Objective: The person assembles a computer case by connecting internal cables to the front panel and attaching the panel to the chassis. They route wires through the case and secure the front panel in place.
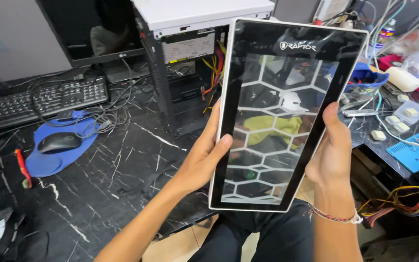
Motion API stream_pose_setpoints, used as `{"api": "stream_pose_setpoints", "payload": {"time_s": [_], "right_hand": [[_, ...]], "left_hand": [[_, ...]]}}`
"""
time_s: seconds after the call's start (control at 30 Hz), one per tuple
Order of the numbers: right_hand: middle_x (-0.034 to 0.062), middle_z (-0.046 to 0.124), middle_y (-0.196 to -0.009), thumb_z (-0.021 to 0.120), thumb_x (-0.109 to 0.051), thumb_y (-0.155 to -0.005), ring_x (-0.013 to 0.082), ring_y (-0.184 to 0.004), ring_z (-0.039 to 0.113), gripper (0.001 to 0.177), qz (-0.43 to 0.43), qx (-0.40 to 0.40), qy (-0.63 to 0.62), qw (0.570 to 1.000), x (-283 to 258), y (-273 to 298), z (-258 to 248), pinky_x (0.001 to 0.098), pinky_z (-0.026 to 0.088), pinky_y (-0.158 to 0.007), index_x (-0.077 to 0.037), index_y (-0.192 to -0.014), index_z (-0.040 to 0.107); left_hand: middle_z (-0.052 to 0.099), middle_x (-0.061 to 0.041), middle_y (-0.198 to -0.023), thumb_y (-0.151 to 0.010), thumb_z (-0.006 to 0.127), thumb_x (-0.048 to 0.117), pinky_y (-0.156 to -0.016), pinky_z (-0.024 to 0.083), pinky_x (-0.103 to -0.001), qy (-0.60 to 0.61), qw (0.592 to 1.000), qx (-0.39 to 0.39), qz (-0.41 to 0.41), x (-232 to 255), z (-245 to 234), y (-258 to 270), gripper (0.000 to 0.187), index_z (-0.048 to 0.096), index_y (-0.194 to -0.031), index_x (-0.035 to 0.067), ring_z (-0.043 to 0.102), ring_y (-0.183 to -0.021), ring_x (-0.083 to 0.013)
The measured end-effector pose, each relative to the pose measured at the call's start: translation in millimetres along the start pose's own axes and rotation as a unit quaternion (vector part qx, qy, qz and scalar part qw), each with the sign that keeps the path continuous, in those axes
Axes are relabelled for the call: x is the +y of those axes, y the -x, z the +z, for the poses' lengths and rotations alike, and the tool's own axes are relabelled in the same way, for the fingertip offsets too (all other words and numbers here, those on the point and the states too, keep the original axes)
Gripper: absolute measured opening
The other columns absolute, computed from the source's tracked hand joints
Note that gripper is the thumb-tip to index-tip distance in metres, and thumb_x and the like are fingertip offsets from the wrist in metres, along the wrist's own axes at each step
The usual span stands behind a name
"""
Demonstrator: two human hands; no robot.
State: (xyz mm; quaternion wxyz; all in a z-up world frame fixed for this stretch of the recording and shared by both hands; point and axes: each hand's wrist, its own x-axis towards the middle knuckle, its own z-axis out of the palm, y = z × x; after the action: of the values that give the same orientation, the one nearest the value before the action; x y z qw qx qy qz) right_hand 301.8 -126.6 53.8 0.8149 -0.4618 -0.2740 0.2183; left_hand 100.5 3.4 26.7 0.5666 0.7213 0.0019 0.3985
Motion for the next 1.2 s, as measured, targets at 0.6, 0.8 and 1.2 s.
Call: {"api": "stream_pose_setpoints", "payload": {"time_s": [0.6,0.8,1.2], "right_hand": [[-0.0015,0.065,-0.078,0.04,-0.088,-0.09,0.0194,-0.066,0.07,0.071,0.051,0.202,0.075,0.975,7.5,-8.2,-9.5,0.0343,0.068,-0.063,-0.022,-0.092,0.065],[-0.0047,0.066,-0.085,0.038,-0.09,-0.091,0.0178,-0.071,0.072,0.071,0.032,0.197,0.08,0.977,16.9,-20.9,-23.8,0.0334,0.065,-0.059,-0.024,-0.095,0.063],[-0.0064,0.065,-0.154,0.027,-0.083,-0.071,0.0137,-0.141,0.064,0.101,0.106,0.181,0.064,0.976,11.8,-54.9,-21.3,0.0356,0.056,-0.114,-0.031,-0.154,0.054]], "left_hand": [[0.064,-0.012,-0.133,-0.108,0.069,0.034,-0.095,0.057,-0.042,-0.028,0.997,0.045,0.048,-51.3,53.1,-58.9,0.063,0.049,-0.166,0.022,0.06,-0.118,-0.0183],[0.079,0.011,-0.117,-0.11,0.064,0.039,-0.113,0.044,-0.035,-0.231,0.953,0.12,0.152,-73.8,14.3,-100.8,0.021,0.084,-0.108,0.032,0.074,-0.112,-0.0158],[0.036,-0.017,-0.169,-0.103,0.053,0.041,-0.127,0.023,-0.053,-0.191,0.962,0.153,-0.123,-165.8,9.0,-187.4,0.069,0.035,-0.164,0.016,0.032,-0.156,-0.0369]]}}
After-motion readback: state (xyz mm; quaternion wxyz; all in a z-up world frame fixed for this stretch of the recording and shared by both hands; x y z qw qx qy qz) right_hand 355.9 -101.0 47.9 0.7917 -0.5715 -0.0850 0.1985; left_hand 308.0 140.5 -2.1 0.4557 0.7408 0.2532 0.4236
